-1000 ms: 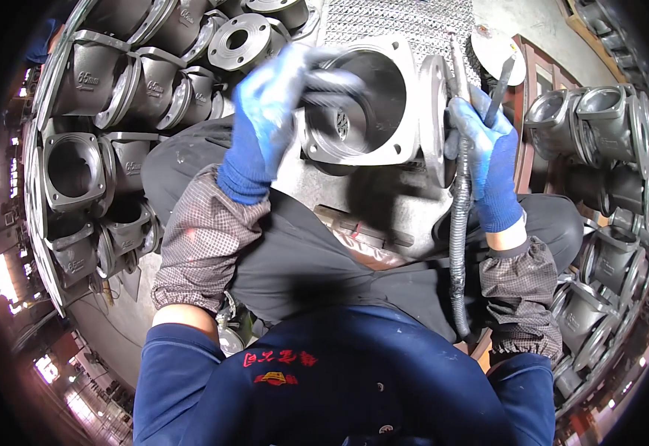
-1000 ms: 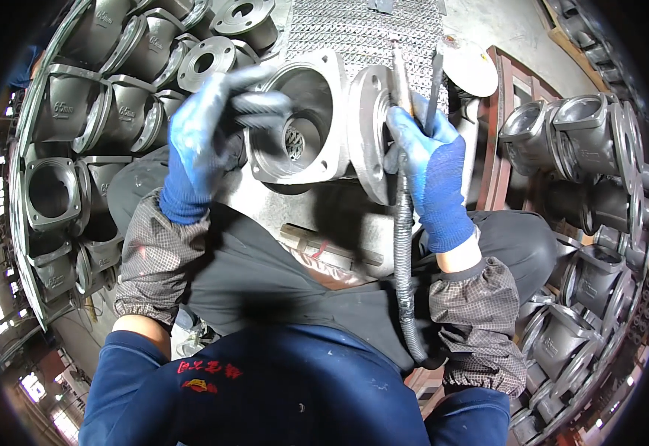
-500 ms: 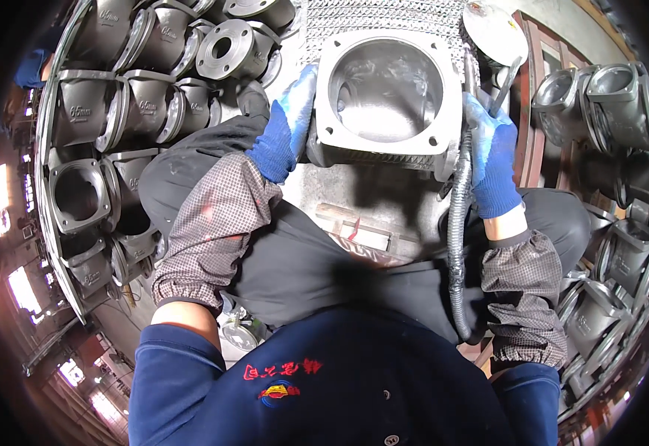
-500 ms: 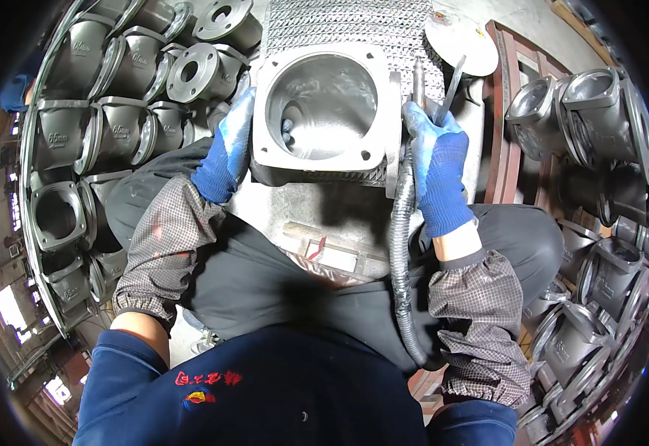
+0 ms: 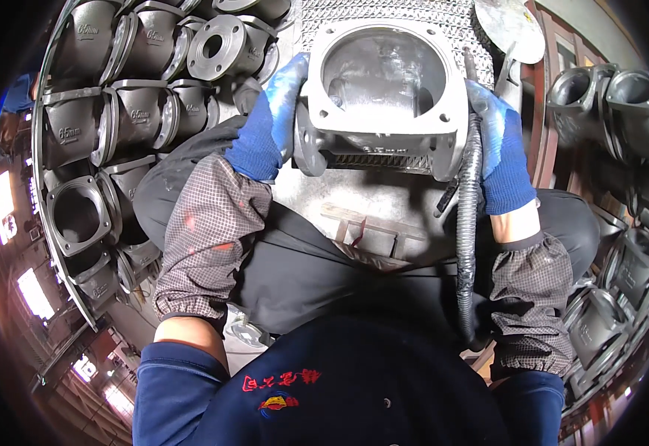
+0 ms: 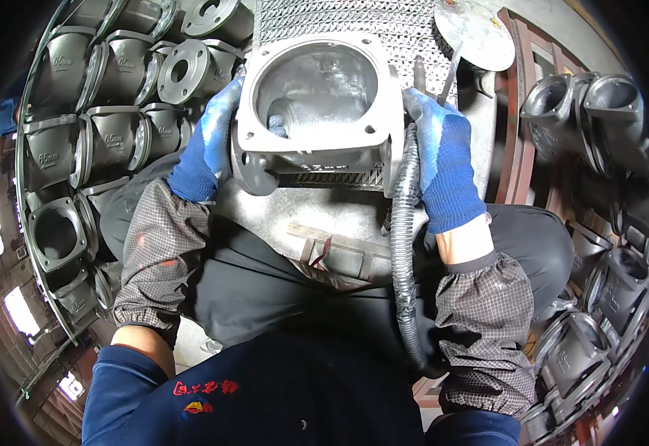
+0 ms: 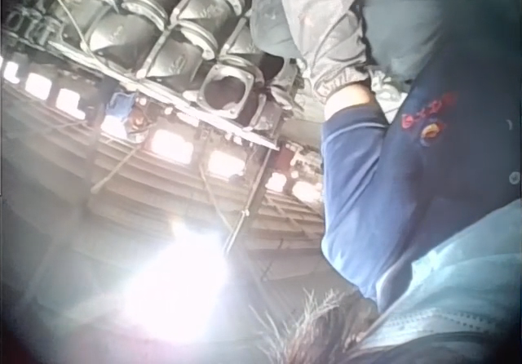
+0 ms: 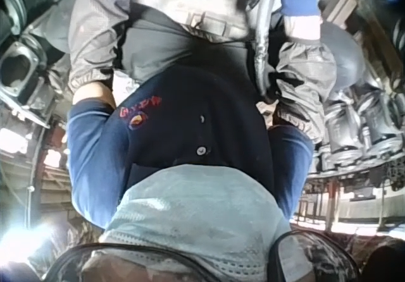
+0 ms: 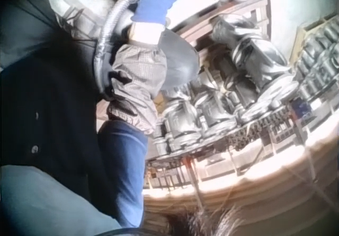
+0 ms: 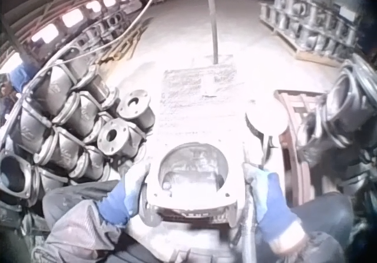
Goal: The person cleans the edges and interior of a metal casting using a scraping tool, picking it up and turning it over to reach various sides.
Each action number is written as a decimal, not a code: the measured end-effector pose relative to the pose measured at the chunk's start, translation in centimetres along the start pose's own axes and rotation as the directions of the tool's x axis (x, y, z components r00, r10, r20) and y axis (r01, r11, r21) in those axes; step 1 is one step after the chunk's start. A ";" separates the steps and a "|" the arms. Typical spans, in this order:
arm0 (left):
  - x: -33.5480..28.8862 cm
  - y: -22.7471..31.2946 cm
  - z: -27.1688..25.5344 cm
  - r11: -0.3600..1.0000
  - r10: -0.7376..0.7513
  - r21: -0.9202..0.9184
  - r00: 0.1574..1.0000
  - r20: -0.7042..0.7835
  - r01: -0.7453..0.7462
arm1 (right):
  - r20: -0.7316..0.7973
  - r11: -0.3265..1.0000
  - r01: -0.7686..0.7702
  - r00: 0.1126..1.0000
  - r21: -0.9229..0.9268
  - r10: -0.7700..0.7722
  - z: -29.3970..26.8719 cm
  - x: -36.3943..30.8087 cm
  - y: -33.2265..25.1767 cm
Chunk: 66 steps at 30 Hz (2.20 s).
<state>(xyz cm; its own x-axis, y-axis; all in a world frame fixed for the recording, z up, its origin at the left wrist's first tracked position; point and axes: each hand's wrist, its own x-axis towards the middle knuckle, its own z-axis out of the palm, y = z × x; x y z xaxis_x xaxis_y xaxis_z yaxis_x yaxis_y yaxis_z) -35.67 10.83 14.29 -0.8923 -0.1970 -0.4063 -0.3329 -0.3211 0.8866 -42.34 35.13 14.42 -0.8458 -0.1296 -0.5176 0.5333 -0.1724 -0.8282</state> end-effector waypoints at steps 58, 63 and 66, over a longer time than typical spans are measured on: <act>-3.7 -2.1 -3.7 0.204 0.612 0.782 0.700 0.367 -0.589 | 0.938 -0.563 0.753 0.312 -0.341 -0.150 3.8 5.3 -5.5; -3.7 -1.3 -2.7 0.441 0.521 0.746 0.819 0.240 -0.499 | 0.945 -0.615 0.721 0.291 -0.319 -0.150 3.1 5.1 -5.5; -3.7 -1.7 -3.0 0.442 0.516 0.763 0.830 0.213 -0.471 | 0.946 -0.639 0.702 0.281 -0.315 -0.158 2.7 5.1 -5.7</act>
<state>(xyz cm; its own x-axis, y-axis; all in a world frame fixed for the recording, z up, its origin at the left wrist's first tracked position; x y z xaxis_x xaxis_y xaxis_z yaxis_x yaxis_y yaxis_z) -30.94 9.35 13.64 -0.9770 -0.1316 0.1677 0.0405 0.6575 0.7523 -49.59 32.85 17.07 -0.3052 -0.9334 0.1887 -0.9399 0.3271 0.0981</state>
